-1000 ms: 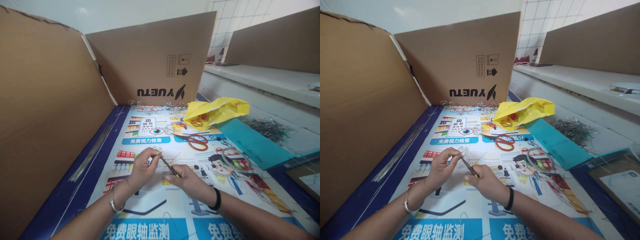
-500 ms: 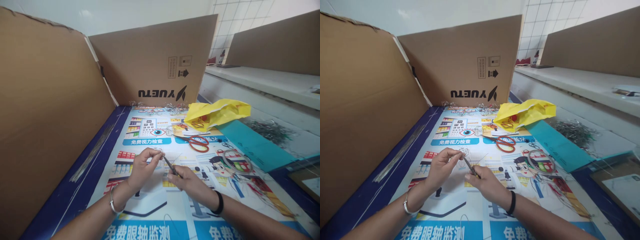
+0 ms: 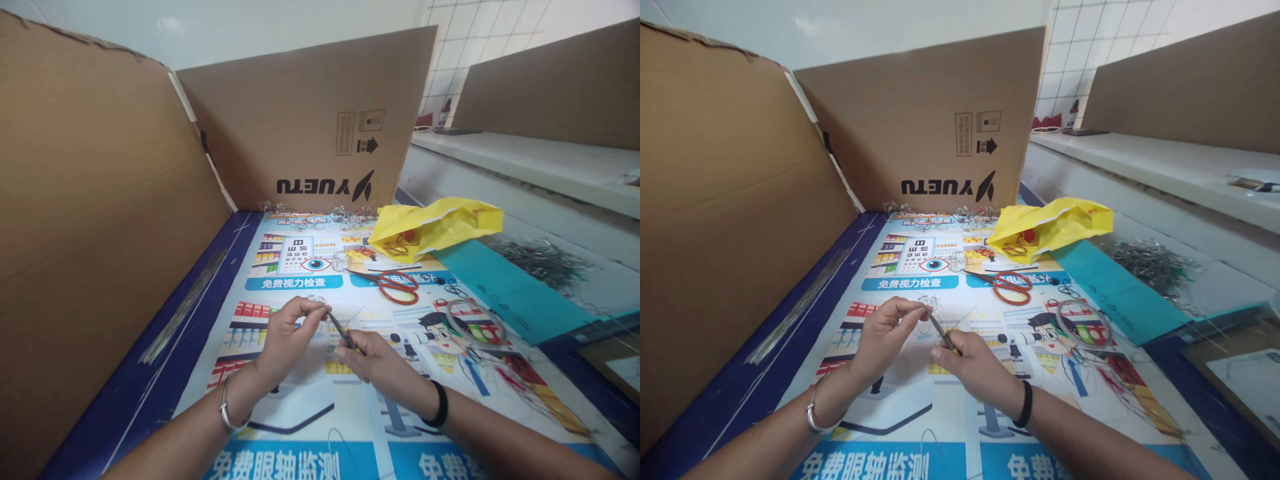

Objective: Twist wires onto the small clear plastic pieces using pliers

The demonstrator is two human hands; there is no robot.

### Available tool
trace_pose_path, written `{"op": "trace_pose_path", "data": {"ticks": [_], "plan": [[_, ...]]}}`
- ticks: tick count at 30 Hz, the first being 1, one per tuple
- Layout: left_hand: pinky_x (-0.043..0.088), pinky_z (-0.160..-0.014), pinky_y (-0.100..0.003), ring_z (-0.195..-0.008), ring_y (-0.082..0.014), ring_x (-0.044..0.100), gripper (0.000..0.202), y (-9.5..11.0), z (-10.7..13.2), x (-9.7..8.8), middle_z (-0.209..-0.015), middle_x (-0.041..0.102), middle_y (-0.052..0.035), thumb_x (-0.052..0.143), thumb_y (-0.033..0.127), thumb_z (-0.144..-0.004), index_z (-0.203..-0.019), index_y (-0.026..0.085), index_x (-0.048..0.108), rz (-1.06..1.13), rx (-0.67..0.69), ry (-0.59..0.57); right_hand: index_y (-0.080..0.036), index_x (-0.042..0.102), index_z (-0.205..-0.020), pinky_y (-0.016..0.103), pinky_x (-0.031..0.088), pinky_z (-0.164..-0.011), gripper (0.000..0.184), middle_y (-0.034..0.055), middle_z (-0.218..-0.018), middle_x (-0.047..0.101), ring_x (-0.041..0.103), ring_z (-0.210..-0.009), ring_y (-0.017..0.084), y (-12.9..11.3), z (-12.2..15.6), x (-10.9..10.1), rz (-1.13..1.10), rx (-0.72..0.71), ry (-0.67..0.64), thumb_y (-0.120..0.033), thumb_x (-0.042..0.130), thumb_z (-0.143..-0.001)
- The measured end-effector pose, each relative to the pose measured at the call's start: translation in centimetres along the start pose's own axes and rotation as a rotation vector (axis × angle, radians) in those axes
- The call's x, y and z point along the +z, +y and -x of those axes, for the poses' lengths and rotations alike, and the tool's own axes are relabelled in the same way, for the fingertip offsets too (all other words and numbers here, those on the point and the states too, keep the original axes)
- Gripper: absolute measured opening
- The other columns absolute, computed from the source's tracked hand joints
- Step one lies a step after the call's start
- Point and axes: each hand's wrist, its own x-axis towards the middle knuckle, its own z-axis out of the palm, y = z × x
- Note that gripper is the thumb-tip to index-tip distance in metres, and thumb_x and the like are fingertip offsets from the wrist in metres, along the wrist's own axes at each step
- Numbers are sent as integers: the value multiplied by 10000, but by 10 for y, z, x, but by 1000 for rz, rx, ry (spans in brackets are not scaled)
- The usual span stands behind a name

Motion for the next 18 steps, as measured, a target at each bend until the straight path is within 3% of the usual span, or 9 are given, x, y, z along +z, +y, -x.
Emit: {"op": "trace_pose_path", "data": {"ticks": [9, 14, 18], "plan": [[502, -703, -264, -705, -126, 620, 112, 1, -4, -4, -778, 674, -30, 594, 265, -821, -811, 159, 630, 284, -212, -99, -167, 460, -664, 218, 253, -492, 213, -51, -563, 365, 308, -524, 79, 1, -1, -3, 11, 22, -33, -336, 519, -779], [489, -685, -245, -677, -111, 600, 106, -1, -4, -6, -725, 643, -4, 572, 272, -838, -857, 173, 604, 322, -180, -111, -163, 463, -646, 214, 253, -494, 247, -53, -559, 362, 306, -523, 74, 0, -1, -4, -12, 19, -58, -357, 545, -775], [488, -727, -272, -723, -129, 606, 128, -2, -2, -4, -761, 648, -20, 552, 285, -851, -857, 173, 614, 199, -126, -76, -166, 468, -658, 212, 240, -463, 313, -63, -526, 369, 299, -474, 62, -1, -1, -2, -62, 62, -48, -444, 552, -777]]}}
